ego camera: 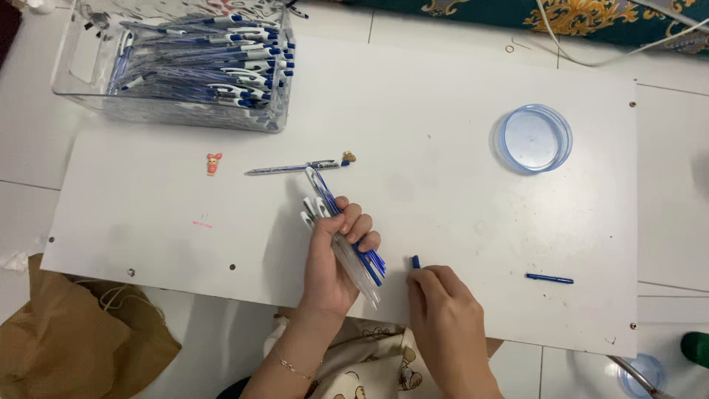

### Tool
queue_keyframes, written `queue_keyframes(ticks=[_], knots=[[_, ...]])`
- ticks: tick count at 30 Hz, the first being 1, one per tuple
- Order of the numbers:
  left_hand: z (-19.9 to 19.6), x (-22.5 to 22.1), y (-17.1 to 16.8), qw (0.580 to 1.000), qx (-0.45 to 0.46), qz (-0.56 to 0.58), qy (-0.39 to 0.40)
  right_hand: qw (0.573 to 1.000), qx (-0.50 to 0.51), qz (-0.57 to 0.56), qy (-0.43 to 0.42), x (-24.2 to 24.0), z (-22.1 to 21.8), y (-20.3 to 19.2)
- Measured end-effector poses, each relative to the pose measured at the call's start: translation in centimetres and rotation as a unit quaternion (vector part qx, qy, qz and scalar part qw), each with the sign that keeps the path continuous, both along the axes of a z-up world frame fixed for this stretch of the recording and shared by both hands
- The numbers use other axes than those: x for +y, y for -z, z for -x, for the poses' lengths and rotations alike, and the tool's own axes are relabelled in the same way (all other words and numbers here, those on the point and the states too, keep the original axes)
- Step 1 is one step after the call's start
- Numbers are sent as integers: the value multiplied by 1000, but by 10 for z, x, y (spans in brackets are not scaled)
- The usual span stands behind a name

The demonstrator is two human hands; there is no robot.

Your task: The person assembles pens by inserting ink refills into pen bodies, adding internal components, and attaching the end caps.

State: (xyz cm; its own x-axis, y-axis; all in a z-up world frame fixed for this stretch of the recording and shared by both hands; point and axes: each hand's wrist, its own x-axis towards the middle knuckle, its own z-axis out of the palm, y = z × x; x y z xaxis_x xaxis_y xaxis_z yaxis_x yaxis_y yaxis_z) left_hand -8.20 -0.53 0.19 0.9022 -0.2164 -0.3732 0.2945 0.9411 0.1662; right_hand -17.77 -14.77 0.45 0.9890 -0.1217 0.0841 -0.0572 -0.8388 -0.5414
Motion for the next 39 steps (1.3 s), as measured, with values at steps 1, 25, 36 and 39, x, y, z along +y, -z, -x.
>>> queue_keyframes(ticks=[1, 25, 36, 39], knots=[[1, -1, 4, 1000, -20, -1, 4, 1000, 10, 9, 14, -2, -1, 1], [27, -36, 11, 997, 23, 16, 66, 948, -143, -283, 30, 20, -15, -33], [32, -42, -4, 998, 48, -8, 33, 946, -205, -250, 33, 28, -24, -37], [35, -41, -8, 999, 24, -17, 44, 942, -213, -255, 48, 23, -21, -20]])
